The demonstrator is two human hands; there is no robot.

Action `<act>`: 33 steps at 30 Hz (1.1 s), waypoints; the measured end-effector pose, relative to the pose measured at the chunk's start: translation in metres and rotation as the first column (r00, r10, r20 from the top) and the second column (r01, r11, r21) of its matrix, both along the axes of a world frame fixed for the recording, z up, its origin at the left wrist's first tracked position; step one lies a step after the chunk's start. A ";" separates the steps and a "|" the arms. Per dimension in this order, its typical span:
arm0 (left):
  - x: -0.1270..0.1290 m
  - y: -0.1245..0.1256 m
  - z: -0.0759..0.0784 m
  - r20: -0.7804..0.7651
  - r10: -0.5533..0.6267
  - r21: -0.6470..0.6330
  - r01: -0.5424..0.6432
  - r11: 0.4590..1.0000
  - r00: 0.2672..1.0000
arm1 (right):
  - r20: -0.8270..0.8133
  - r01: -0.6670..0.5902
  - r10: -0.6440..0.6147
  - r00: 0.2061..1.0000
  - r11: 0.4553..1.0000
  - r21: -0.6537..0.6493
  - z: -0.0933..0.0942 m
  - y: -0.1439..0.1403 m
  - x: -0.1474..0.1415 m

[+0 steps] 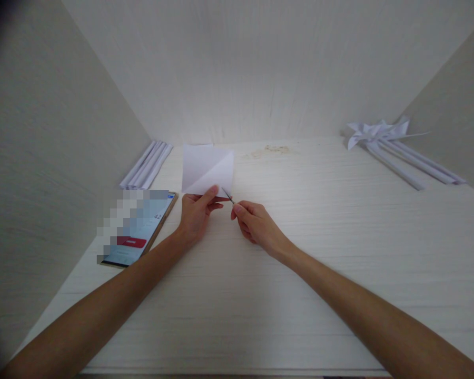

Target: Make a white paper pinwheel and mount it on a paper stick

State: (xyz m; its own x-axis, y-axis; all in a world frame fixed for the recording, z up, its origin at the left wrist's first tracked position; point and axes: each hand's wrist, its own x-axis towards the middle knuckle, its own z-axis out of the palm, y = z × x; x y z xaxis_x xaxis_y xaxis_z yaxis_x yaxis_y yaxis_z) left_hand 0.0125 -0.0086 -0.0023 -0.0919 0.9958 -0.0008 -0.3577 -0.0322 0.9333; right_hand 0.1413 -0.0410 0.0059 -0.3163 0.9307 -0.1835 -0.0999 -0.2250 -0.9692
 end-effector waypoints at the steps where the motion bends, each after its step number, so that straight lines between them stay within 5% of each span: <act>1: 0.000 0.000 0.000 0.001 -0.001 -0.001 0.001 1.000 1.000 | 0.001 0.000 0.000 1.000 1.000 0.003 0.000 0.000 0.000; 21: 0.000 0.000 0.000 0.031 0.006 -0.008 -0.006 1.000 1.000 | -0.002 0.011 -0.011 1.000 1.000 -0.001 -0.002 0.000 0.000; 33: -0.003 0.005 0.002 0.071 0.145 -0.029 -0.143 0.989 0.987 | -0.005 0.008 -0.008 1.000 1.000 -0.011 0.000 -0.001 0.001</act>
